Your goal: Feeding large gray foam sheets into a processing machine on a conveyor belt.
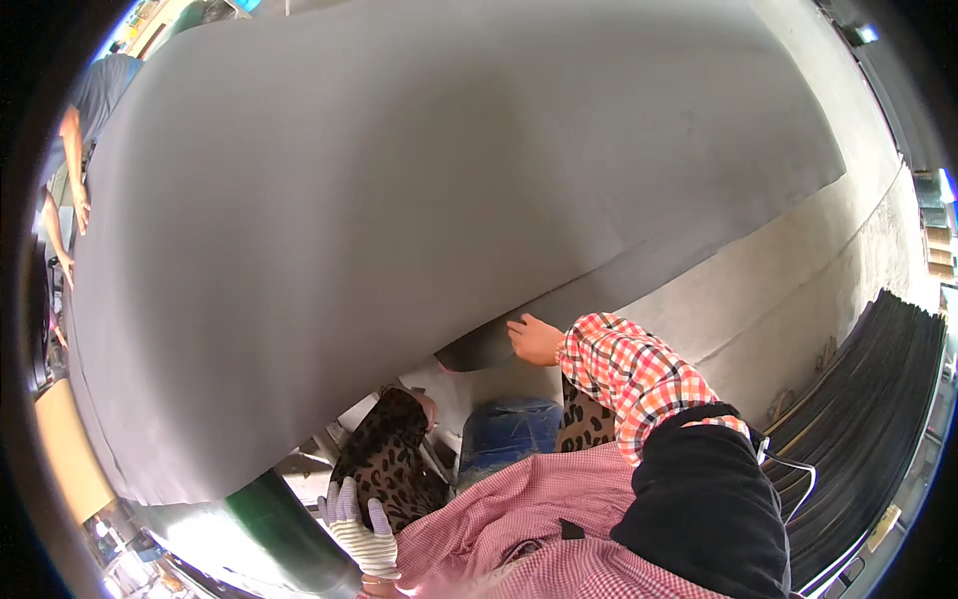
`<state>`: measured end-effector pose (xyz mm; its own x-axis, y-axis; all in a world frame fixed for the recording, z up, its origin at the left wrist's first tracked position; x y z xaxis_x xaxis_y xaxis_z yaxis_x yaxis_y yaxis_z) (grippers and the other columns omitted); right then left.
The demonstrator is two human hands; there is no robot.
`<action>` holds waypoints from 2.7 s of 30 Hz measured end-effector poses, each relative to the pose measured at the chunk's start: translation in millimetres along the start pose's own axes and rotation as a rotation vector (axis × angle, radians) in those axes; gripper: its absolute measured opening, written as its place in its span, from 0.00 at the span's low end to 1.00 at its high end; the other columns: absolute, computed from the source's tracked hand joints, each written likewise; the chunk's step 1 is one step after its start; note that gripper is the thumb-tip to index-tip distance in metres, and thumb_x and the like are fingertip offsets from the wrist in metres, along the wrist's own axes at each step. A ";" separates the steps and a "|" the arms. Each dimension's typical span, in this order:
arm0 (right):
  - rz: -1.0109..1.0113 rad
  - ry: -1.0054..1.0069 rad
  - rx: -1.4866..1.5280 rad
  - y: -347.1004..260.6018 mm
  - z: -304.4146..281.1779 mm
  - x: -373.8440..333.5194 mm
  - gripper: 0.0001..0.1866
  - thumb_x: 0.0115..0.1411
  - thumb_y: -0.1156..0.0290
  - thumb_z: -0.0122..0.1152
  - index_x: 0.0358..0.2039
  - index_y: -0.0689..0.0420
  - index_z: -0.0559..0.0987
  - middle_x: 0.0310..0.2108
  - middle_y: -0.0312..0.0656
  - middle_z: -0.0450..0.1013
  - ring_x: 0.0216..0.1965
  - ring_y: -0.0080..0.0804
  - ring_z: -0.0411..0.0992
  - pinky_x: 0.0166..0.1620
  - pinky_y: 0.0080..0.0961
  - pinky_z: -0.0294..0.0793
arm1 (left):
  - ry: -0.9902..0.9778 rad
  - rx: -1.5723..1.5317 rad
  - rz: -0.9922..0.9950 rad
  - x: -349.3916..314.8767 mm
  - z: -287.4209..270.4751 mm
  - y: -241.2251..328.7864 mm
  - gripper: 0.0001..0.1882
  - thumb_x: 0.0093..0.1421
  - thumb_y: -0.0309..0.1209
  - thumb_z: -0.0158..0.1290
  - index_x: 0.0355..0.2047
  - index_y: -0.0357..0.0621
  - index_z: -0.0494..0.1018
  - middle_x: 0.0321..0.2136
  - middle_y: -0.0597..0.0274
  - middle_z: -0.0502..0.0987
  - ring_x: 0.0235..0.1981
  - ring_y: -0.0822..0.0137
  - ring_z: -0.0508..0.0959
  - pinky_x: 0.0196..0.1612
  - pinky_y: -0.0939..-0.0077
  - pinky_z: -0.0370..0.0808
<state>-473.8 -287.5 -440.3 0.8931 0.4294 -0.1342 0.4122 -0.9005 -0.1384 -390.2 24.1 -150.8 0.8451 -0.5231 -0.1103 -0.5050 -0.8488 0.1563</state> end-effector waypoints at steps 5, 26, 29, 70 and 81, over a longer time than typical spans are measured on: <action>0.248 -0.034 0.470 18.9 -44.3 -8.5 0.07 0.50 0.70 0.53 0.28 0.59 0.73 0.30 0.41 0.72 0.38 0.39 0.70 0.39 0.34 0.66 | 0.053 -0.007 -0.003 6.2 1.4 12.1 0.23 0.53 0.34 0.52 0.48 0.37 0.68 0.45 0.50 0.71 0.51 0.49 0.67 0.59 0.50 0.54; 0.887 0.769 0.757 47.4 -255.5 -210.5 0.13 0.53 0.84 0.52 0.39 0.58 0.77 0.35 0.44 0.76 0.35 0.37 0.75 0.39 0.28 0.74 | -0.139 -1.601 -0.391 219.1 139.3 170.1 0.26 0.55 0.42 0.56 0.51 0.43 0.67 0.48 0.65 0.72 0.47 0.68 0.70 0.52 0.77 0.64; 1.061 0.785 0.833 45.4 -206.6 -224.8 0.14 0.53 0.84 0.52 0.39 0.57 0.77 0.33 0.46 0.76 0.34 0.36 0.76 0.38 0.27 0.73 | -0.125 -1.449 -0.322 237.9 144.4 206.1 0.35 0.51 0.38 0.59 0.56 0.41 0.60 0.47 0.61 0.73 0.47 0.64 0.73 0.51 0.75 0.66; 1.032 0.819 2.692 -149.0 14.3 40.9 0.19 0.60 0.59 0.52 0.43 0.63 0.73 0.42 0.43 0.73 0.47 0.35 0.69 0.47 0.34 0.71 | 0.257 0.750 -1.302 25.2 -210.1 -526.8 0.30 0.63 0.35 0.38 0.64 0.48 0.44 0.59 0.59 0.57 0.61 0.61 0.56 0.62 0.57 0.50; 0.766 0.928 2.224 -124.0 -198.7 105.5 0.19 0.53 0.72 0.63 0.46 0.58 0.71 0.42 0.41 0.72 0.41 0.33 0.72 0.40 0.32 0.75 | 0.356 -0.162 -0.759 5.8 -42.2 -324.5 0.34 0.54 0.52 0.48 0.58 0.49 0.61 0.62 0.48 0.53 0.65 0.48 0.46 0.63 0.43 0.37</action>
<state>-394.8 -144.1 -242.3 0.7899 -0.4139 -0.4525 0.0046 0.7418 -0.6706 -214.0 299.8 -160.8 0.9629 0.2610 0.0684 0.2287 -0.9240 0.3063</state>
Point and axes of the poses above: each hand's wrist, its own x-axis towards the middle knuckle, its own z-axis out of the palm, y = z × x, the point moved 4 cm from there along x, towards the middle knuckle
